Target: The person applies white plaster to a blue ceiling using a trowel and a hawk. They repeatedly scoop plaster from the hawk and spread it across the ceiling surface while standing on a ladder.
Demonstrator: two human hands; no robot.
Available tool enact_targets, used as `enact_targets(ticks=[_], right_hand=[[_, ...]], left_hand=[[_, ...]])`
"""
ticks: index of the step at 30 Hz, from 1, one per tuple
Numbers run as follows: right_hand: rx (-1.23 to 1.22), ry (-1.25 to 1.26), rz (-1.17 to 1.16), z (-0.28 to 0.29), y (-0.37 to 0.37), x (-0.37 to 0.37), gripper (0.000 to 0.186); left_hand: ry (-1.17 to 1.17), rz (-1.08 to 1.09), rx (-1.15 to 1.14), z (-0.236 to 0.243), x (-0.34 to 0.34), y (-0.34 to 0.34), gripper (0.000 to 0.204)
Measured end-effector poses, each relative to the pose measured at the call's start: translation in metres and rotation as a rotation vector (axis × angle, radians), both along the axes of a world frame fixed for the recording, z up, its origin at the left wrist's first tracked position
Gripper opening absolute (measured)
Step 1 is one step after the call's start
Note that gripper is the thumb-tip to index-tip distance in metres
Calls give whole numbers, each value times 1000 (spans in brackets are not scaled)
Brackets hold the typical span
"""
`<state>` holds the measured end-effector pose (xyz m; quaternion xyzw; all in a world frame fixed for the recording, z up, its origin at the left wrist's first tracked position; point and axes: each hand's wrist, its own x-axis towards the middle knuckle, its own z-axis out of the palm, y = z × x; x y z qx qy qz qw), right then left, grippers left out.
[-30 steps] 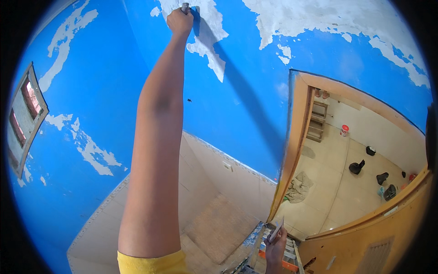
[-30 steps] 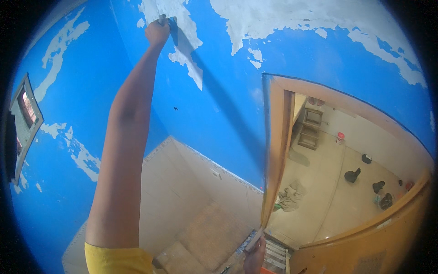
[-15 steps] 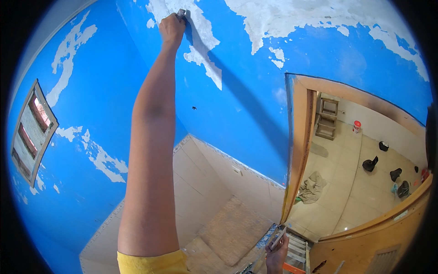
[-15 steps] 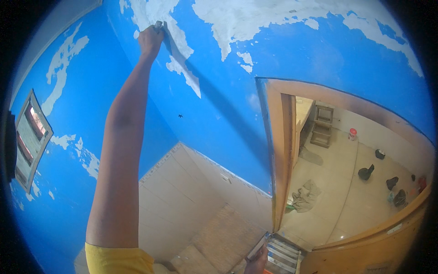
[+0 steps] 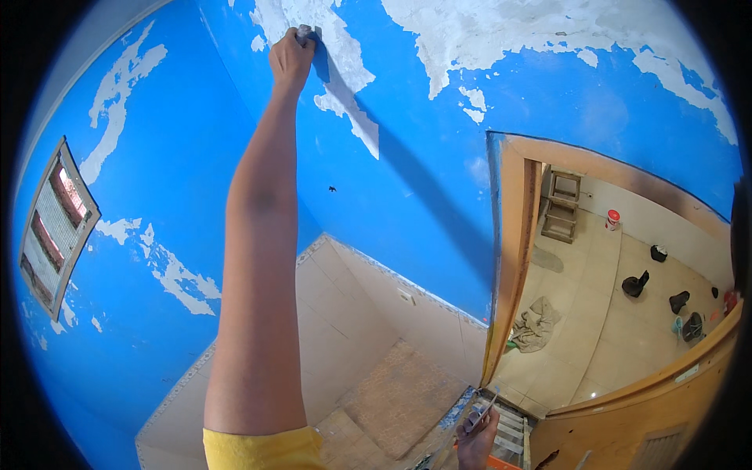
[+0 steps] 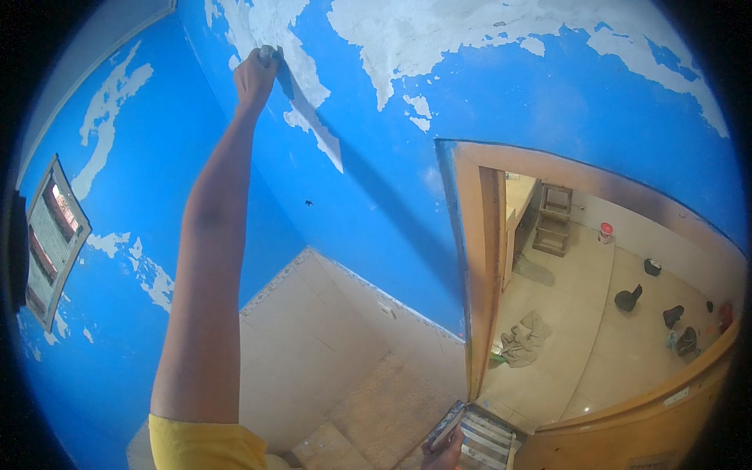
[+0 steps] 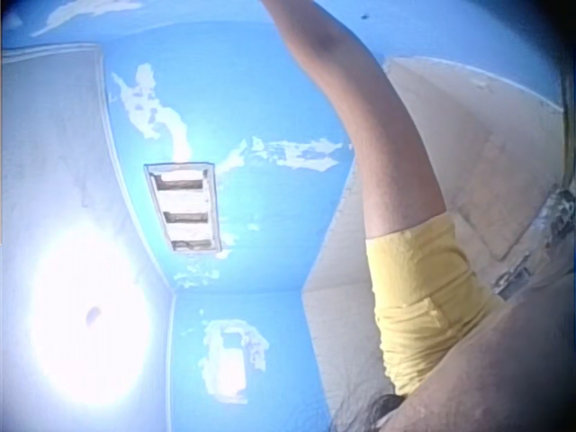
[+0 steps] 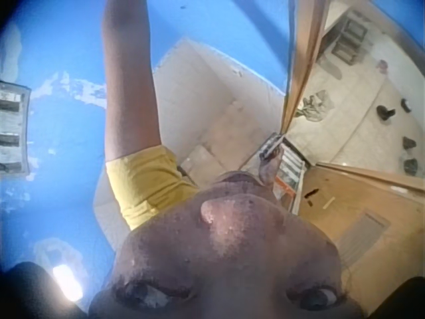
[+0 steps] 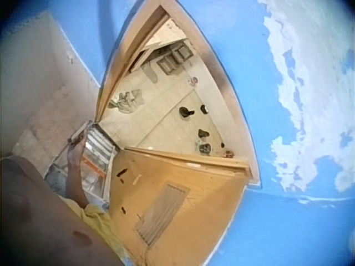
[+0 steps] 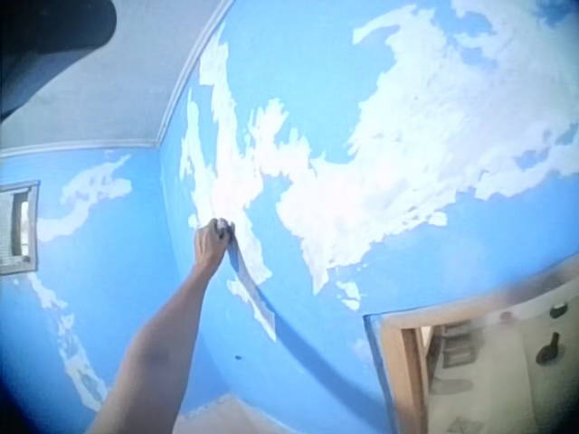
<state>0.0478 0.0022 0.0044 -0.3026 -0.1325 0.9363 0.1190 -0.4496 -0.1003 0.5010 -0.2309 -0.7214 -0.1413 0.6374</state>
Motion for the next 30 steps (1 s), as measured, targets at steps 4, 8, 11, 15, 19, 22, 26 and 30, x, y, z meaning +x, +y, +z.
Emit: enact_targets(ticks=[4,8,11,15,19,22,26,30], right_hand=[[-21,-19,-5,-4,-1,0,27],[-24,38,-12,-16,0,1,27],[-45,-61,-27,-3,-2,-4,26],[-53,-17,-8,-8,-1,-3,26],[-45,18,-30,-3,1,-3,24],[-72,84,-16,0,6,0,23],[-93,84,-41,-3,1,1,23],[-44,43,-32,-11,-1,0,24]], left_hand=[[35,-89,196,-9,-9,-3,22],[53,-65,140,-15,-3,3,20],[59,-44,74,-16,0,4,19],[74,-24,60,-13,1,5,19],[67,-79,90,-17,13,11,18],[37,-179,173,-29,18,7,17],[-109,-333,180,-80,37,6,20],[-311,-325,223,-174,69,7,23]])
